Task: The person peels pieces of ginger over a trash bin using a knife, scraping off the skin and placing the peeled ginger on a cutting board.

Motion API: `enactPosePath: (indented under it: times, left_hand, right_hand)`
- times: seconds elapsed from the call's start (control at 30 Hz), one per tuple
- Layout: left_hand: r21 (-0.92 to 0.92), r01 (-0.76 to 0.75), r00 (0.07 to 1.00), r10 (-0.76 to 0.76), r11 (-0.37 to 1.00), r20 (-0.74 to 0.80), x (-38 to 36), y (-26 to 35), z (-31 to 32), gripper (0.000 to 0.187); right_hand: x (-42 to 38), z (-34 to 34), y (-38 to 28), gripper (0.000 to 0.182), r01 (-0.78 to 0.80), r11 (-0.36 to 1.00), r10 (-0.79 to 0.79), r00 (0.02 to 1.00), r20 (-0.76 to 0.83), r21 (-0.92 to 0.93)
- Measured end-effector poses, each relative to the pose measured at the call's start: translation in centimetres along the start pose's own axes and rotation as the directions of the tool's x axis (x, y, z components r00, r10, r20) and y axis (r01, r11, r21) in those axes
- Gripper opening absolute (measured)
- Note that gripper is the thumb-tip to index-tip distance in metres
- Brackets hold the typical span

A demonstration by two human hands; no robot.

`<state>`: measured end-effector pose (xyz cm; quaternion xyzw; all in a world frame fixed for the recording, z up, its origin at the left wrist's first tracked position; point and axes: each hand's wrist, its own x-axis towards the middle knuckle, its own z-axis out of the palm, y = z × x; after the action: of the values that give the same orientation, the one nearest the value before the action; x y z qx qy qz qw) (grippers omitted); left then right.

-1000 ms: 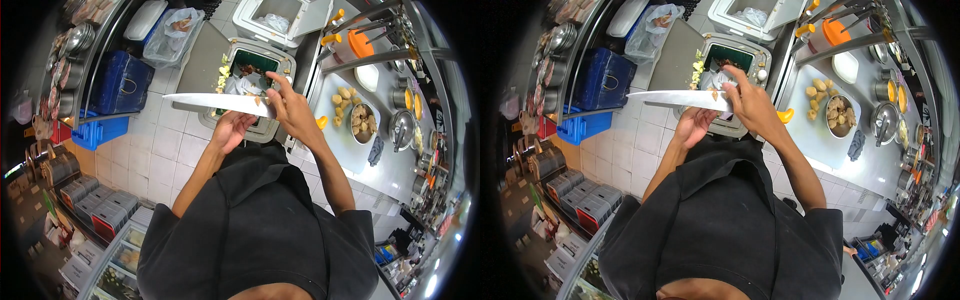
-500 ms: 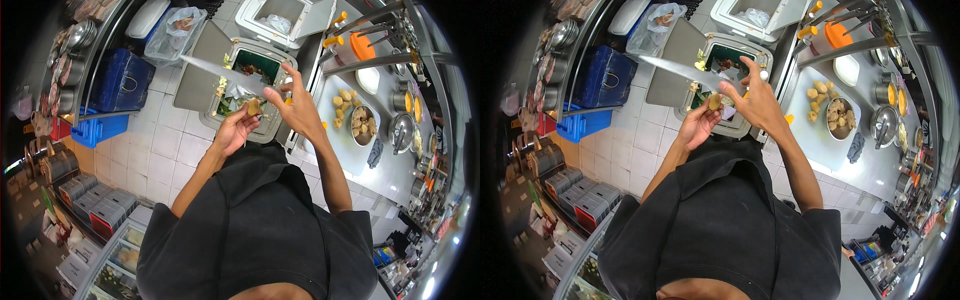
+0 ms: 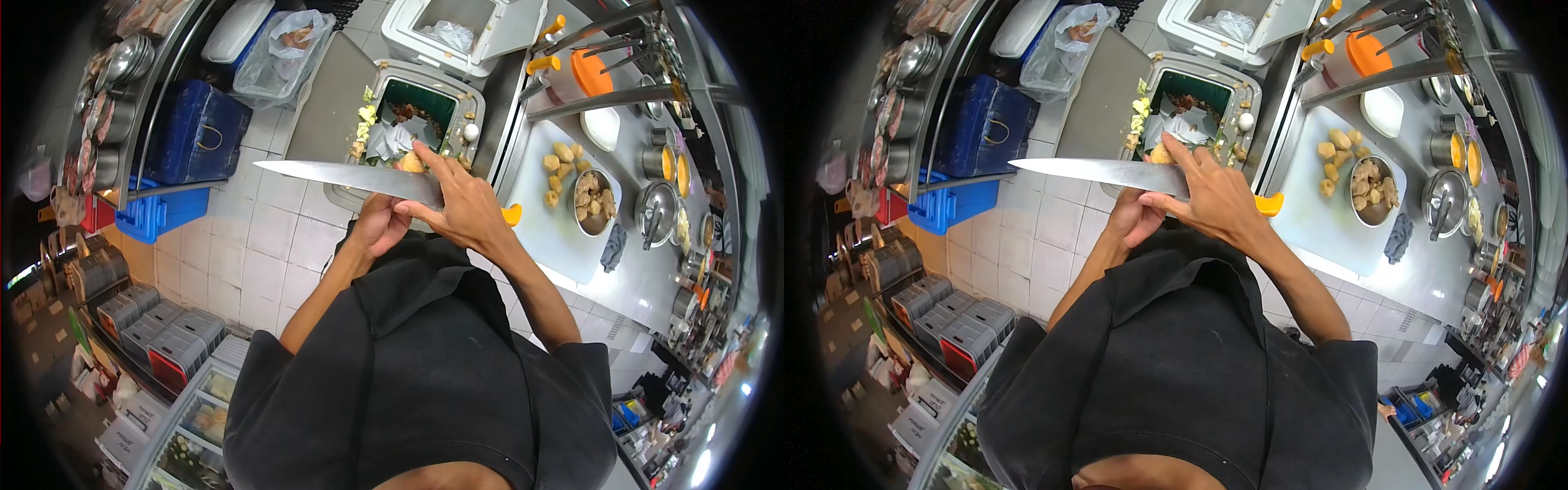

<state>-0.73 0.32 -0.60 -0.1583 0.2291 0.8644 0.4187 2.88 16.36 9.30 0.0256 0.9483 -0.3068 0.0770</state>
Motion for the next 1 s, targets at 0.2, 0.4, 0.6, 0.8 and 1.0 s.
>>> enactPosePath:
  times: [0.2, 0.4, 0.6, 0.8, 1.0]
  left_hand:
    - [-0.038, 0.004, 0.999, -0.005, 0.999, -0.032, 0.0, 0.0, -0.1, 0.031]
    - [0.038, -0.078, 0.996, 0.079, 0.996, -0.044, 0.1, -0.1, 0.0, 0.029]
    - [0.262, -0.234, 0.972, 0.223, 0.936, 0.073, -1.4, 0.6, 2.6, 0.041]
    - [0.348, -0.261, 0.964, 0.226, 0.901, 0.137, -0.8, 0.7, 1.8, 0.05]
    - [0.315, -0.27, 0.955, 0.211, 0.91, 0.209, -0.7, 0.7, 1.6, 0.067]
  right_hand:
    - [0.0, -0.2, 0.0, 0.086, 0.016, 1.0, -0.016, 1.0, 0.012, -0.024]
    - [0.3, 0.5, 0.8, 0.084, 0.118, 0.993, -0.118, 0.988, -0.097, -0.003]
    - [0.6, 0.2, 0.8, 0.083, 0.134, 0.991, -0.135, 0.986, -0.095, -0.023]
    - [0.6, 0.2, 1.2, 0.084, 0.145, 0.989, -0.142, 0.987, -0.075, 0.032]
    - [0.6, 0.5, 1.2, 0.088, 0.198, 0.978, -0.188, 0.974, -0.127, 0.072]
